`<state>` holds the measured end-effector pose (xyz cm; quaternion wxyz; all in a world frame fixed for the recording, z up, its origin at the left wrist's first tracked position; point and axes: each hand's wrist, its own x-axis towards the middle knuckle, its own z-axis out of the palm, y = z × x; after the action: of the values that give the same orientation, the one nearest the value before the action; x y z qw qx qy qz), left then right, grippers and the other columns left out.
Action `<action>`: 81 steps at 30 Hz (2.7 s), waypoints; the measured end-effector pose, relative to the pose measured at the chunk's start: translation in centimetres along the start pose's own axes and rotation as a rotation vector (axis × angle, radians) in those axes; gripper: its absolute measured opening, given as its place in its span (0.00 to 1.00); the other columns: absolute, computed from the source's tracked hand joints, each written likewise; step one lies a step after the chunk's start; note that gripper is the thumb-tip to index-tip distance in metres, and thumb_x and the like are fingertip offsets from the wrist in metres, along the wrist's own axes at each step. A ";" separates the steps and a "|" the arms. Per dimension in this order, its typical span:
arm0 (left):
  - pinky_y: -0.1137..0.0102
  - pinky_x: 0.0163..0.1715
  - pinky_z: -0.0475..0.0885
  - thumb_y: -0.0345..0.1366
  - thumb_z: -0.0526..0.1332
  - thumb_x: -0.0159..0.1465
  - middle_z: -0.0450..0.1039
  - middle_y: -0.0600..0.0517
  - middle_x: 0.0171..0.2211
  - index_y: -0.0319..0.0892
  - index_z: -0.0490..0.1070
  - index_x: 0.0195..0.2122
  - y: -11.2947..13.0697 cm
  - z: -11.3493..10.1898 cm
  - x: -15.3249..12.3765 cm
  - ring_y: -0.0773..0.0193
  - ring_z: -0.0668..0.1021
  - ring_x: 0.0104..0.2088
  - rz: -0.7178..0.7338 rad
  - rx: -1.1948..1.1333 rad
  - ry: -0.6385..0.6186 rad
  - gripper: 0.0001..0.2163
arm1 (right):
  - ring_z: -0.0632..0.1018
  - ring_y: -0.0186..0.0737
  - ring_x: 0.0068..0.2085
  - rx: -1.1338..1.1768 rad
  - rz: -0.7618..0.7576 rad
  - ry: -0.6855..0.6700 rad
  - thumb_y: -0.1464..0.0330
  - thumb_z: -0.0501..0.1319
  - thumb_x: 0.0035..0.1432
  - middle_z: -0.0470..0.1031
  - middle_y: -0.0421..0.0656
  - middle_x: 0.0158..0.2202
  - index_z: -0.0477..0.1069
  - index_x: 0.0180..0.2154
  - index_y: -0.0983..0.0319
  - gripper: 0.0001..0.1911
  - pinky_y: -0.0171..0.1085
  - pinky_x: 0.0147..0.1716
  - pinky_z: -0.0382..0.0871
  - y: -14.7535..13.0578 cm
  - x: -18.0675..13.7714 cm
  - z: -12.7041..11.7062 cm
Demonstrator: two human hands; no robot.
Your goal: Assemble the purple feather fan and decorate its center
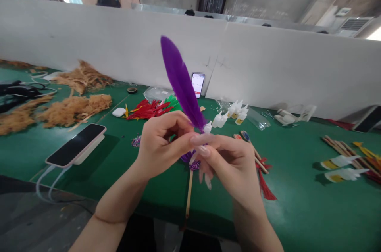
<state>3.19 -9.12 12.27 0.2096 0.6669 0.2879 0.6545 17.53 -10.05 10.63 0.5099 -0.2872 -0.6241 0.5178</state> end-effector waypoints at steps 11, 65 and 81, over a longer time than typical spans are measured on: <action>0.80 0.06 0.57 0.38 0.68 0.55 0.64 0.59 0.14 0.42 0.66 0.22 0.2 -0.6 0.3 0.75 0.65 0.11 -0.172 -0.033 -0.188 0.12 | 0.71 0.26 0.14 0.213 0.097 -0.101 0.67 0.66 0.54 0.70 0.34 0.14 0.69 0.21 0.62 0.12 0.24 0.12 0.62 0.0 0.3 -0.1; 0.80 0.10 0.56 0.41 0.61 0.63 0.59 0.60 0.15 0.41 0.59 0.21 1.1 0.9 -1.5 0.77 0.62 0.13 -0.174 -0.249 0.050 0.16 | 0.63 0.22 0.11 0.167 0.019 -0.164 0.66 0.63 0.57 0.64 0.33 0.11 0.72 0.21 0.63 0.13 0.22 0.09 0.52 -0.5 -0.8 0.7; 0.81 0.04 0.46 0.33 0.60 0.62 0.42 0.65 0.05 0.42 0.59 0.20 2.0 -0.6 -1.0 0.80 0.47 0.04 -0.735 -1.086 -0.345 0.15 | 0.63 0.21 0.12 0.161 0.007 -0.106 0.66 0.61 0.60 0.65 0.33 0.13 0.71 0.22 0.63 0.15 0.23 0.10 0.54 -0.8 -1.1 0.5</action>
<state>2.88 -11.34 12.86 0.7668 0.4207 0.0887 0.4767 17.52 -11.44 11.03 0.4958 -0.2197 -0.6055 0.5824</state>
